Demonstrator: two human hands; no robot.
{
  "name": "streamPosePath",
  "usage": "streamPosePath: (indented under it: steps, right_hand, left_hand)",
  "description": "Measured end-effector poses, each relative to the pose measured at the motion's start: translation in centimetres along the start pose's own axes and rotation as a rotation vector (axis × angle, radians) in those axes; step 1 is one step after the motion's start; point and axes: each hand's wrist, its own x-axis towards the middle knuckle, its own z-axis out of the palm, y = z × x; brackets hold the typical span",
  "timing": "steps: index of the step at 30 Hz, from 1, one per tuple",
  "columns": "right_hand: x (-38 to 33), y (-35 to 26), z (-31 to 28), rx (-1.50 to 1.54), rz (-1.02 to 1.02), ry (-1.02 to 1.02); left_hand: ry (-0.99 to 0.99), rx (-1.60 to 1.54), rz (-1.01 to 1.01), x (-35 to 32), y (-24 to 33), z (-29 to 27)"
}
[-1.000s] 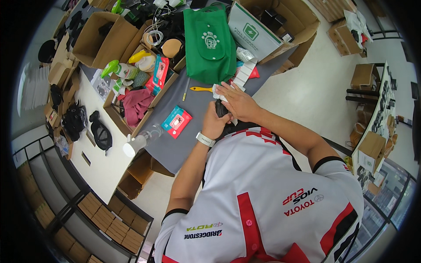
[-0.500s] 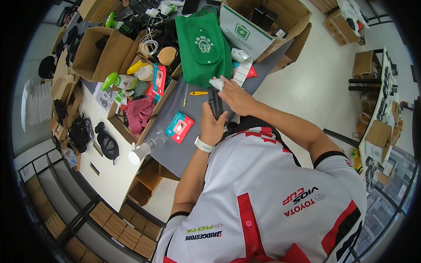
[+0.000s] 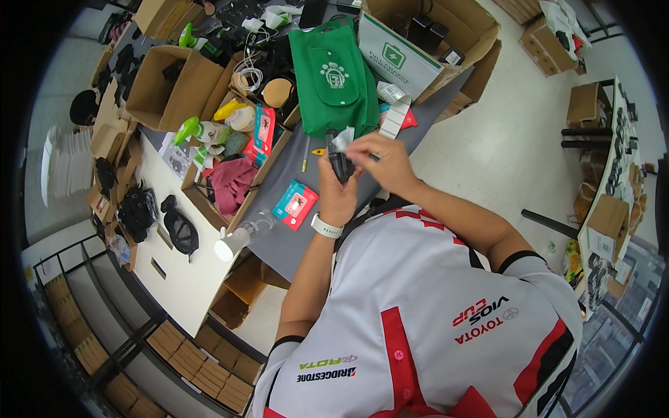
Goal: The person uses a yellow utility knife to cut a plastic bag and remove a black electronic device. They then wipe the device with a white wipe, attach a cable, and place the device into a black mesh pouch. The person continues to handle cables and wipes, organizing items on a cluttered table.
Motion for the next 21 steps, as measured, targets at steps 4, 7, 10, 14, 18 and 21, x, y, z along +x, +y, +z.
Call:
streamPosePath:
  steps: [4,7,10,14,18,21]
  right_hand:
    - [-1.9,-0.4,1.2,-0.183,-0.214,-0.086]
    - [1.6,0.3,0.4,0.02,0.075,0.077]
    - [0.5,0.1,1.9,0.461,0.502,0.038]
    - [0.2,0.2,3.1,0.574,0.327,0.121]
    - [1.0,0.5,3.0,0.368,0.183,-0.006]
    - [1.4,1.7,3.2,0.243,0.078,0.06]
  left_hand:
    - [-0.037,0.02,0.003,0.4,-0.1,-0.1]
    - [-0.078,-0.127,-0.103,-0.5,-0.3,1.1]
    - [0.004,0.067,0.086,-0.6,-0.3,1.6]
    - [-0.002,0.085,0.146,-1.0,0.8,1.7]
    - [-0.076,0.185,0.219,-1.1,0.5,0.8]
    - [-0.082,0.378,0.322,-1.0,0.9,1.2]
